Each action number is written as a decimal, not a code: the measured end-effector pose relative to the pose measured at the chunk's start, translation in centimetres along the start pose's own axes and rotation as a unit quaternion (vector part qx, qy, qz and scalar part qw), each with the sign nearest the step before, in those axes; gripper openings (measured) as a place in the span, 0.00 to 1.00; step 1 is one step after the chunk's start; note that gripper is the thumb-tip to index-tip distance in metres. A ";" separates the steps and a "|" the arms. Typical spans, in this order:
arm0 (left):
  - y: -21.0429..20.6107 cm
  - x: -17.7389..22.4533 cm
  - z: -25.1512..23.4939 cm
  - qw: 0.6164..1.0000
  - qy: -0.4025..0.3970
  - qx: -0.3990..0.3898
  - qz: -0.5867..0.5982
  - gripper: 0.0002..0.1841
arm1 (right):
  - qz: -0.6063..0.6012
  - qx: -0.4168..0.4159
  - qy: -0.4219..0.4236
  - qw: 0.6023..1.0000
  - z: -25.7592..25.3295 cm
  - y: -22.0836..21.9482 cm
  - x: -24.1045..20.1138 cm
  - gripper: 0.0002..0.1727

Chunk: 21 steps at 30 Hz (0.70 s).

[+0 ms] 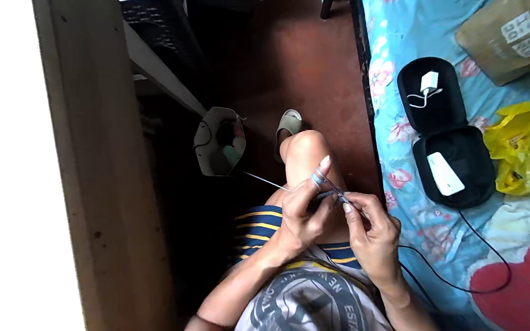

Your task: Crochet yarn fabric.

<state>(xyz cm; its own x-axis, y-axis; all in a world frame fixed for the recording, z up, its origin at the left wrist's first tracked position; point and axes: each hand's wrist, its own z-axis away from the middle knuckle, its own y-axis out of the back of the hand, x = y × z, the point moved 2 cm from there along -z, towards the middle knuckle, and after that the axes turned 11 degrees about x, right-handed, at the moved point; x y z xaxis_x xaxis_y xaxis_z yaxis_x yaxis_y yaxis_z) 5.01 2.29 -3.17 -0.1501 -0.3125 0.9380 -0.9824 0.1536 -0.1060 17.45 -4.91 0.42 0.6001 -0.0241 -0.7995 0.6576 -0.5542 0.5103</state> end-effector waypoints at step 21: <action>1.5 1.8 -2.0 0.948 0.251 0.014 0.197 0.38 | 0.071 0.110 0.167 0.977 0.9 0.2 0.8 0.10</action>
<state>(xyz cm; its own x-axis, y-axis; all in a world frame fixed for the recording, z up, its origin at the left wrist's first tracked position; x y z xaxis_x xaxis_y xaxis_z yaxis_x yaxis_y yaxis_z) 3.50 3.82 -1.00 -0.4409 0.2493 0.8623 -0.8651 0.1378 -0.4822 17.67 -5.74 -0.41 0.8177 0.1386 -0.5587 0.4651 -0.7310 0.4994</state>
